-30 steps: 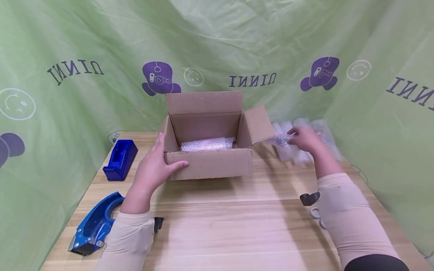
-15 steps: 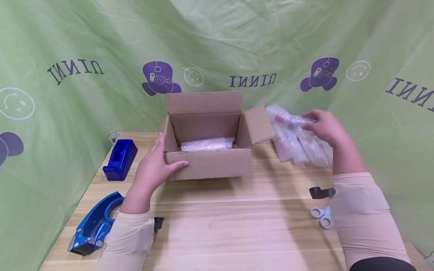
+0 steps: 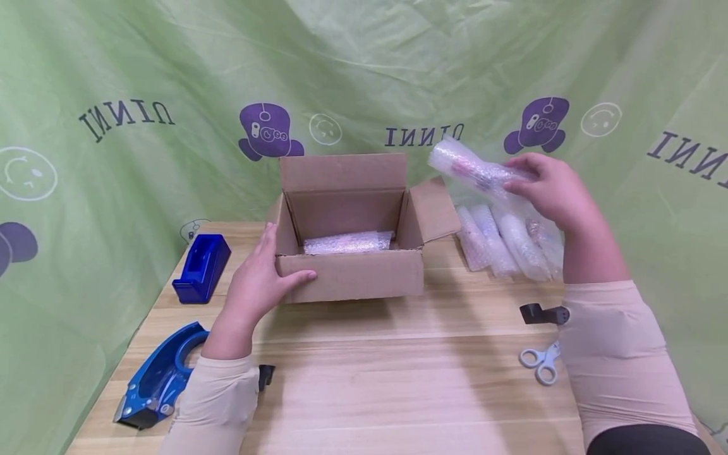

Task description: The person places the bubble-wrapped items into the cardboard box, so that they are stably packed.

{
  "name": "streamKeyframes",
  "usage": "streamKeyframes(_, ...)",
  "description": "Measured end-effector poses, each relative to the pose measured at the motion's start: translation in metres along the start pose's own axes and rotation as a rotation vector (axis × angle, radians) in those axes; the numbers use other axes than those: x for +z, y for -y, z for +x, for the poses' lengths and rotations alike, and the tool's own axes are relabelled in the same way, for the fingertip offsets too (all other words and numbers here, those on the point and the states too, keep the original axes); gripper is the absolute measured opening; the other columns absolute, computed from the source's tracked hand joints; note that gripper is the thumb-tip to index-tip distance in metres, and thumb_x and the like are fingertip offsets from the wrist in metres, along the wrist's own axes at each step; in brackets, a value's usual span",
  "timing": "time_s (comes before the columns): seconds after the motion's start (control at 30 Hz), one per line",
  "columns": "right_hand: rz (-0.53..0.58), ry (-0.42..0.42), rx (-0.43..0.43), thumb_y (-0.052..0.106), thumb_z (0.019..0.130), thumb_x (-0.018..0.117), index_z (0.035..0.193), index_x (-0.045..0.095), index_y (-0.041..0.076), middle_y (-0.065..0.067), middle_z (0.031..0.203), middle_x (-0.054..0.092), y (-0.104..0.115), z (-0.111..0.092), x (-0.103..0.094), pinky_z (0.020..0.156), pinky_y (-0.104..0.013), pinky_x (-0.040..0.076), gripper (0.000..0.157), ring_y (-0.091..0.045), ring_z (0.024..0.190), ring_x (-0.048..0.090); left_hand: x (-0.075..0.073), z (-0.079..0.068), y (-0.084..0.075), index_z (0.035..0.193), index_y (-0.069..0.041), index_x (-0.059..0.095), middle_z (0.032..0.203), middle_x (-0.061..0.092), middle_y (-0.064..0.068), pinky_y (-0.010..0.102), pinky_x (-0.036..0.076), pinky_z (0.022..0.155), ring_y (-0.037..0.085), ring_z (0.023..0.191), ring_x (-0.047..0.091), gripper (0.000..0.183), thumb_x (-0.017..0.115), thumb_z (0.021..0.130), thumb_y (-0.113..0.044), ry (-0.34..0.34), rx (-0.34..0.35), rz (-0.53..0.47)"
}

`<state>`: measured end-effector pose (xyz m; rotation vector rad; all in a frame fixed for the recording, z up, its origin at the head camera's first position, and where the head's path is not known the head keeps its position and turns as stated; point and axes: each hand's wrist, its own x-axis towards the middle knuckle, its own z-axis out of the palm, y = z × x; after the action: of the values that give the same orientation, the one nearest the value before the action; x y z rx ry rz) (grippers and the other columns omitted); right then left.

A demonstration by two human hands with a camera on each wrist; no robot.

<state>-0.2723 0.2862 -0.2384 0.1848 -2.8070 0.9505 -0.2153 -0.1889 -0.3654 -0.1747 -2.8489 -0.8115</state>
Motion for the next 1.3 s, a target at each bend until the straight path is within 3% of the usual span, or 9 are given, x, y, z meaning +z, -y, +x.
streamKeyframes(0.37, 0.070, 0.063, -0.104, 0.025, 0.095, 0.065, 0.139, 0.054, 0.012, -0.016, 0.135, 0.058, 0.044, 0.018, 0.028, 0.101, -0.051, 0.044, 0.046, -0.031, 0.118, 0.056, 0.001, 0.000, 0.002, 0.159, -0.010, 0.005, 0.165, 0.006, 0.013, 0.061, 0.028, 0.113, 0.042, 0.147, 0.022, 0.125, 0.067, 0.072, -0.076, -0.003, 0.001, 0.001)
streamKeyframes(0.67, 0.029, 0.115, -0.213, 0.017, 0.093, 0.067, 0.132, 0.060, 0.013, -0.014, 0.133, 0.060, 0.071, 0.037, 0.063, 0.103, -0.053, 0.041, 0.040, -0.033, 0.122, 0.054, 0.002, 0.001, 0.002, 0.159, -0.011, 0.004, 0.165, 0.003, 0.010, 0.061, 0.028, 0.114, 0.043, 0.146, 0.022, 0.125, 0.067, 0.072, -0.075, 0.000, -0.005, 0.001)
streamKeyframes(0.97, 0.033, 0.174, -0.281, 0.012, 0.092, 0.068, 0.130, 0.062, 0.016, -0.008, 0.135, 0.060, 0.085, 0.047, 0.095, 0.106, -0.049, 0.041, 0.039, -0.029, 0.125, 0.053, 0.000, 0.001, 0.001, 0.159, -0.009, 0.005, 0.165, 0.008, 0.015, 0.060, 0.028, 0.114, 0.042, 0.147, 0.022, 0.125, 0.068, 0.073, -0.073, -0.004, 0.003, -0.004)
streamKeyframes(1.3, 0.002, 0.195, -0.343, 0.010, 0.091, 0.068, 0.125, 0.064, 0.015, -0.005, 0.131, 0.062, 0.095, 0.054, 0.124, 0.108, -0.044, 0.040, 0.034, -0.025, 0.127, 0.052, 0.000, 0.002, -0.001, 0.159, -0.012, 0.004, 0.165, 0.003, 0.010, 0.060, 0.028, 0.114, 0.041, 0.147, 0.022, 0.125, 0.070, 0.072, -0.073, 0.004, -0.016, -0.004)
